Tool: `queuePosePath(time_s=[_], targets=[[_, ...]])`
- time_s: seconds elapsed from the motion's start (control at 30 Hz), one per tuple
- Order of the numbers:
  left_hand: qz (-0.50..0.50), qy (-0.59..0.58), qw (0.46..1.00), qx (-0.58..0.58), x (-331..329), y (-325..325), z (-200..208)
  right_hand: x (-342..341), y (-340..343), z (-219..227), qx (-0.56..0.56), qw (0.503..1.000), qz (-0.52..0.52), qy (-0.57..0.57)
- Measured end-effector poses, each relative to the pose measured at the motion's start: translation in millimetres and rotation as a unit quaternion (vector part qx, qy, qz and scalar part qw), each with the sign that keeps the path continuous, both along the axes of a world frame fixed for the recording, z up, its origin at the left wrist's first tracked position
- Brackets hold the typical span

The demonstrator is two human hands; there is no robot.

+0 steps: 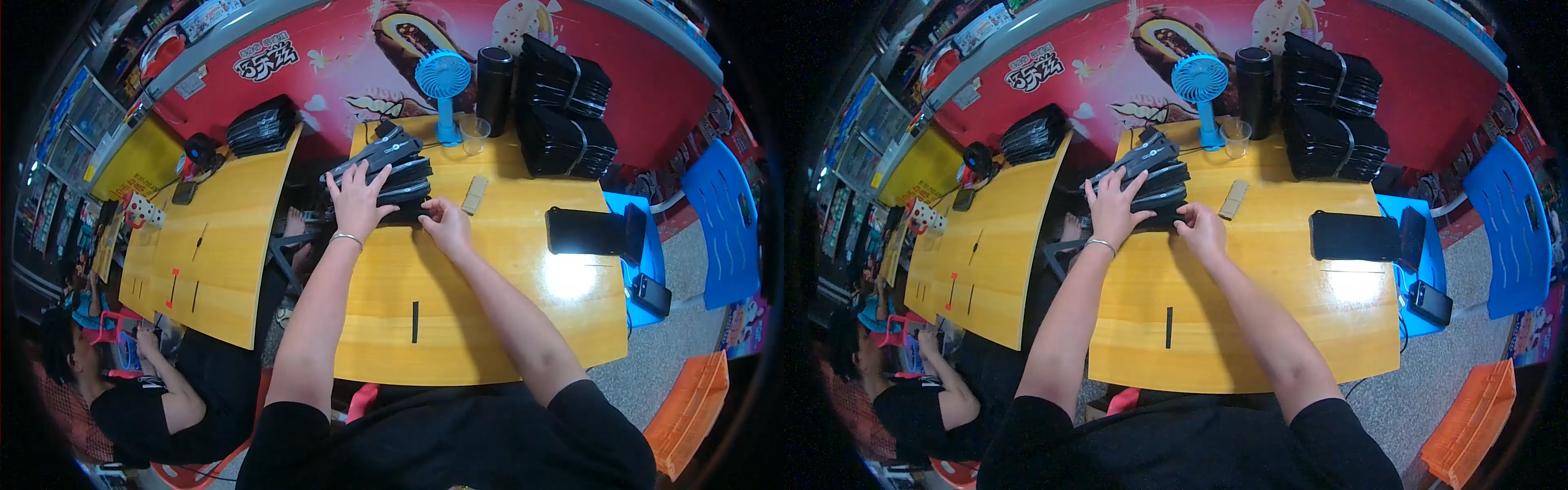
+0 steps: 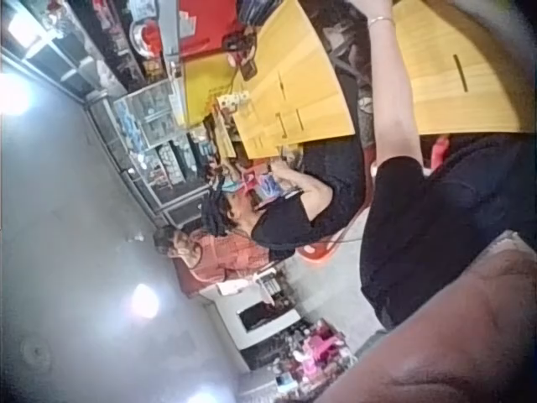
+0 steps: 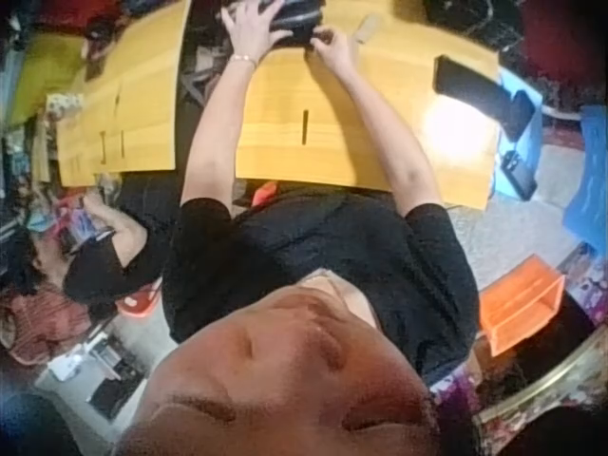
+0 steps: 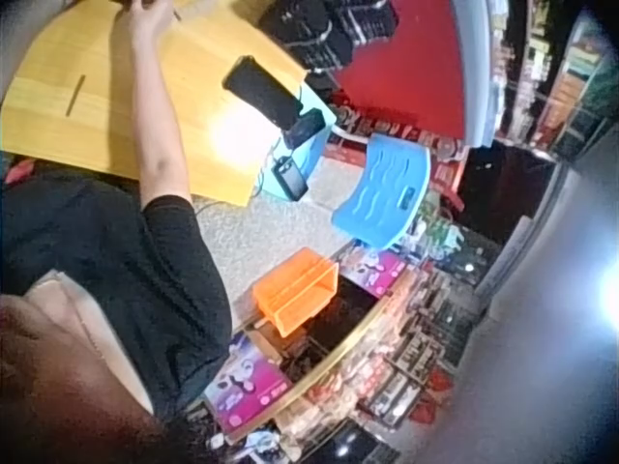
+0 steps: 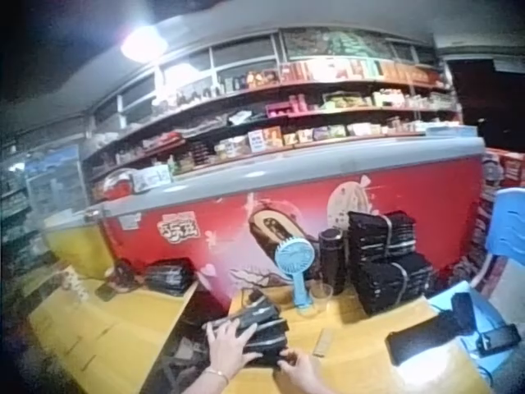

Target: Assembling and inspecting black textile straps at a manufacturing workstation.

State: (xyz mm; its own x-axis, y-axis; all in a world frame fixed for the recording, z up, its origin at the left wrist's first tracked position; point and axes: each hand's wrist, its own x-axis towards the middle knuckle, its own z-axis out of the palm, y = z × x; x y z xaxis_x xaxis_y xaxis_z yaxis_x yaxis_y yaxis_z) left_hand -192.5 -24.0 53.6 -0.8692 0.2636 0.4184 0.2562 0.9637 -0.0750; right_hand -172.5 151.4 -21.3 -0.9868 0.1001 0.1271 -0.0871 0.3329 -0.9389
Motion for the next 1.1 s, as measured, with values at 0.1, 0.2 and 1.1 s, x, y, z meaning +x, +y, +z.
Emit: queuePosePath(time_s=[0.1,0.2,1.1], targets=[[0.019,-0.003,1.0,0.0,0,7,0,3,1,-1,0.032,0.999,-0.004,0.027],[0.025,0.001,1.0,0.004,1,11,-6,9,2,1,0.049,0.997,-0.008,0.056],[-0.137,-0.459,0.588,0.652,182,61,-8,156,194,67,0.239,0.961,-0.049,0.132]])
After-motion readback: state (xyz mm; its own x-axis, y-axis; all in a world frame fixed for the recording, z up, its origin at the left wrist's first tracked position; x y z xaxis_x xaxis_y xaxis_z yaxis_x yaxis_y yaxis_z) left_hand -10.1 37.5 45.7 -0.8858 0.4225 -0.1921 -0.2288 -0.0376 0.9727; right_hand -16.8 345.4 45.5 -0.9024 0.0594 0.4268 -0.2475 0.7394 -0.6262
